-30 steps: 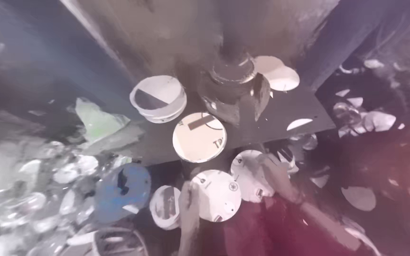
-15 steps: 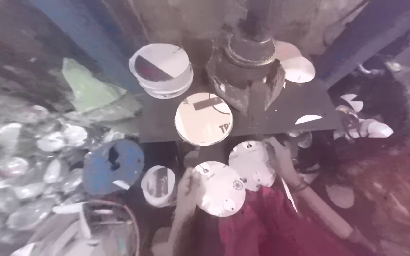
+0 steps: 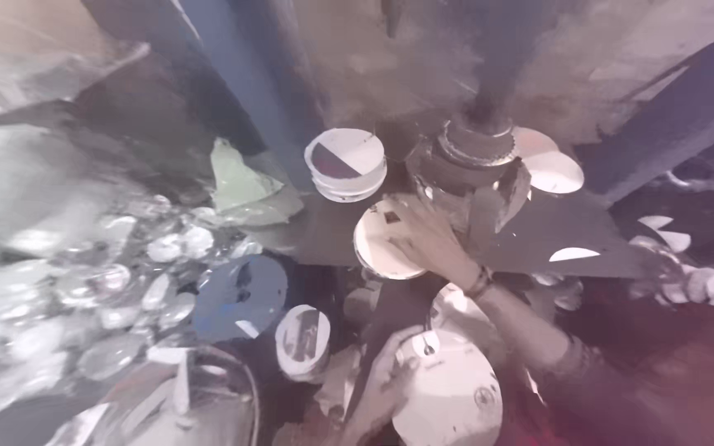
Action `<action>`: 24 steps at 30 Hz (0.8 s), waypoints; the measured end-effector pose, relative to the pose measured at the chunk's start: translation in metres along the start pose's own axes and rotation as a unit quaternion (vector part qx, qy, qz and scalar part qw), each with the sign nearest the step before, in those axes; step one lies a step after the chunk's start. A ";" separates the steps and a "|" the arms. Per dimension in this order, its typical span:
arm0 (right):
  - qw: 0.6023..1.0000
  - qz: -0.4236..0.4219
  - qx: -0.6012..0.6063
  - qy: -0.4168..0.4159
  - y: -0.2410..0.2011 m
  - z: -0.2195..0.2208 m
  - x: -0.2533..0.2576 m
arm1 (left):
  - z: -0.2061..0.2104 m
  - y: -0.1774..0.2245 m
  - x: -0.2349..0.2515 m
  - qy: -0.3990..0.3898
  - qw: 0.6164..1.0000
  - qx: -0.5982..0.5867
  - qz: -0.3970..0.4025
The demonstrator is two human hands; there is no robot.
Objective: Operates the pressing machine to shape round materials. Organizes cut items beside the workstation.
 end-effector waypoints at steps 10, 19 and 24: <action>0.948 0.057 0.283 0.135 0.023 -0.048 -0.003 | -0.114 0.049 -0.026 0.330 0.942 0.000 0.067; 0.997 0.018 -0.068 -0.014 0.014 0.005 0.023 | -0.122 0.051 -0.029 0.450 0.893 0.000 -0.015; 0.996 0.026 -0.048 0.076 0.032 -0.013 0.032 | -0.159 0.069 -0.054 0.481 0.870 0.073 0.073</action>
Point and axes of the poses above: each hand's wrist, its own x-axis towards the middle knuckle, its own z-axis out of the palm, y = z × x, the point moved 10 cm from there along x, towards the middle knuckle, and after that the axes turned 2 degrees about x, right-handed, at the moved point
